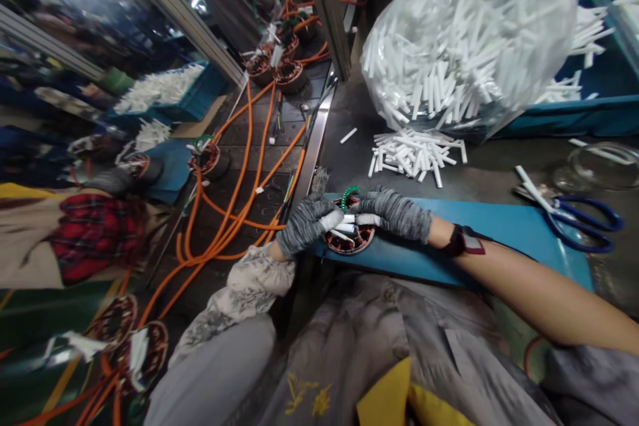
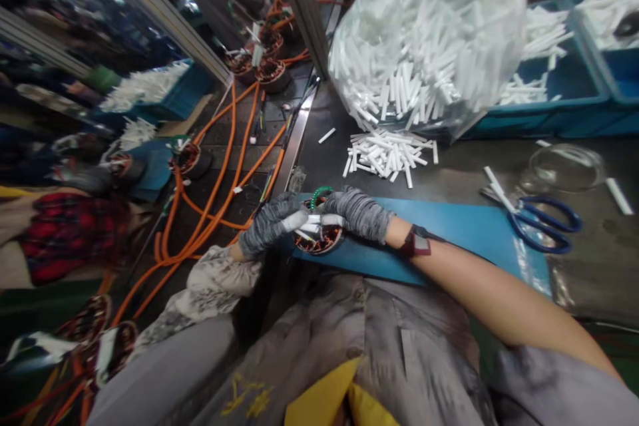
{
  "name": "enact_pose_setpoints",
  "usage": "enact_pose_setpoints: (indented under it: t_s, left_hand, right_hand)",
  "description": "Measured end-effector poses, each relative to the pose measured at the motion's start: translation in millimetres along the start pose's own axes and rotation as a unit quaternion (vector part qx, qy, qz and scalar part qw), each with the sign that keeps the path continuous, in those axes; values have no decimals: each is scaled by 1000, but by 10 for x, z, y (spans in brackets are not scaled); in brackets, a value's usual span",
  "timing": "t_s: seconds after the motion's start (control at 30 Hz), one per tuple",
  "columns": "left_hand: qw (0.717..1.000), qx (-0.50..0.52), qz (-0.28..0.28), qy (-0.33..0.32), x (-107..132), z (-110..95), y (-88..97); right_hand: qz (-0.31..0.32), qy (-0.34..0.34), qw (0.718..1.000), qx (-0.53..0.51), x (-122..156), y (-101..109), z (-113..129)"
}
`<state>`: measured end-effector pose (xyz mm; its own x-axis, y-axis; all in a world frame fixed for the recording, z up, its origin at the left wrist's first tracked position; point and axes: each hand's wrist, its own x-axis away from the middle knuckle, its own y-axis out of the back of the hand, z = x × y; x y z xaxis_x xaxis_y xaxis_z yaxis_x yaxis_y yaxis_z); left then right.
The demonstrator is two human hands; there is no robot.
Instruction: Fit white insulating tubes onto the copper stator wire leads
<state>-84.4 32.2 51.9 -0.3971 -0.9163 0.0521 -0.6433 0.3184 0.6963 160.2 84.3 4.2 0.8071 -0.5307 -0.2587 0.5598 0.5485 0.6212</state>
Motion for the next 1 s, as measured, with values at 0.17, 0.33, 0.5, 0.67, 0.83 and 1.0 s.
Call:
enact_pose_setpoints:
  t_s: [0.17,0.33,0.5,0.67,0.83,1.0]
  left_hand:
    - [992,105,-27,60,43,-21,-40]
    - [994,96,-12,60,35,-59,-10]
    - [996,-36,78,-3,-119,-118,145]
    - [963,-218,146,54,-370,-383,180]
    - [909,-375,167,70,-572,-647,-16]
    - [954,-256,142,65,-401,-491,76]
  right_hand:
    - [-31,43,996,-77,-12,9,-60]
    - [-50,32,998,2,-39,-116,-28]
    - [-49,-55,990,120,-16,-132,130]
    - [-117,-53,990,-51,149,-13,43]
    - [-133,-80,988,6,200,-77,-26]
    - [-177,-101,979,26,482,-15,39]
